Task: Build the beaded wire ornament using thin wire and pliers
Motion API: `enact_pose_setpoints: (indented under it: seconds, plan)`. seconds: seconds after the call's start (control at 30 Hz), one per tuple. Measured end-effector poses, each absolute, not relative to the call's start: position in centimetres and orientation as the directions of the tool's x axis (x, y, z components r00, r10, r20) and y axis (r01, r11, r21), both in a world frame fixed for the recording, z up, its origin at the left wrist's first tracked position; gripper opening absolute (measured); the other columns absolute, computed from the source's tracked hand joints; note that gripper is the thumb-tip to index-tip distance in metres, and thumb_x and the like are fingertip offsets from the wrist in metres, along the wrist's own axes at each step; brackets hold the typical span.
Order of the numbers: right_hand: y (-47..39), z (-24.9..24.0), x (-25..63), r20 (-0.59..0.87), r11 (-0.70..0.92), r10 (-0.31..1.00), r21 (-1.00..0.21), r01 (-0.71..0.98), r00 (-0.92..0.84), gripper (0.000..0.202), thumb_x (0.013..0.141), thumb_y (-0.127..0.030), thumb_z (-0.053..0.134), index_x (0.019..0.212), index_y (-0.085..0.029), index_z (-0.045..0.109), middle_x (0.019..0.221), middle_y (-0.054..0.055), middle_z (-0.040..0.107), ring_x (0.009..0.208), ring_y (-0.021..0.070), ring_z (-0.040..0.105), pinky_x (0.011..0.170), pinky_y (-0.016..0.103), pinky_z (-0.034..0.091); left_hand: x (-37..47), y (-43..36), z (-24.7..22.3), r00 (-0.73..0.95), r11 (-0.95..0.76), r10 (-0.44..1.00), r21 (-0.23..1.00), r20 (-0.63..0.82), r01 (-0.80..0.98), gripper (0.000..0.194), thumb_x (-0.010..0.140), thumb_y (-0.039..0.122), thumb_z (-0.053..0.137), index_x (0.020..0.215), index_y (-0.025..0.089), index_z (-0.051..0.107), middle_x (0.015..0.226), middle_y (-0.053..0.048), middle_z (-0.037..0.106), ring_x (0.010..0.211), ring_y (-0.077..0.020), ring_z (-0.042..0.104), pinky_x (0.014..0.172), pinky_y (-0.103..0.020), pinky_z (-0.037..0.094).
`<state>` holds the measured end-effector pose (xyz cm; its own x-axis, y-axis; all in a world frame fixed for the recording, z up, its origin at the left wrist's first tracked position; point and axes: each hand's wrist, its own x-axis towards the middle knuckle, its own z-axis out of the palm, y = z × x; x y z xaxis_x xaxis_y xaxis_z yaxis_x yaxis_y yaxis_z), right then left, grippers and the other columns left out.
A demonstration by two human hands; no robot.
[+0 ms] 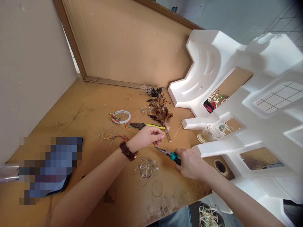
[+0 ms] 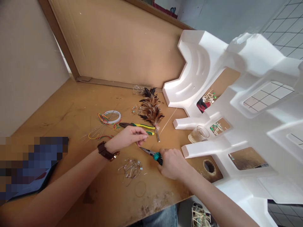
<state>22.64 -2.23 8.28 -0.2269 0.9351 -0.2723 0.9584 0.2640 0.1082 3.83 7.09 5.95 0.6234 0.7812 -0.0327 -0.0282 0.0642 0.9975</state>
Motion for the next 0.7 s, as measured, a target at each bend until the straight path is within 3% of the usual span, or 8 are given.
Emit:
enact_pose_setpoints:
  seconds: [0.27, 0.7]
  plan:
    - [-1.8, 9.2, 20.7, -0.293, 0.326, 0.919, 0.194, 0.925, -0.262, 0.018, 0.069, -0.031, 0.051, 0.081, -0.017, 0.055, 0.076, 0.008, 0.065, 0.066, 0.0235, 0.062, 0.053, 0.027, 0.029, 5.4, 6.0, 5.1, 0.625, 0.126, 0.779, 0.989, -0.053, -0.074, 0.019, 0.070, 0.026, 0.060, 0.078, 0.008, 0.062, 0.060, 0.001, 0.055, 0.052, -0.0068, 0.051, 0.054, -0.022, 0.048]
    - [-1.6, 9.4, 20.2, -0.303, 0.348, 0.915, 0.256, 0.902, -0.267, 0.017, 0.069, -0.027, 0.051, 0.080, -0.015, 0.057, 0.076, 0.011, 0.065, 0.068, 0.0244, 0.063, 0.053, 0.027, 0.033, 5.5, 6.3, 4.4, 0.642, 0.086, 0.766, 0.995, -0.036, -0.046, 0.021, 0.070, 0.031, 0.061, 0.070, 0.010, 0.062, 0.055, 0.002, 0.055, 0.051, -0.0085, 0.052, 0.054, -0.022, 0.048]
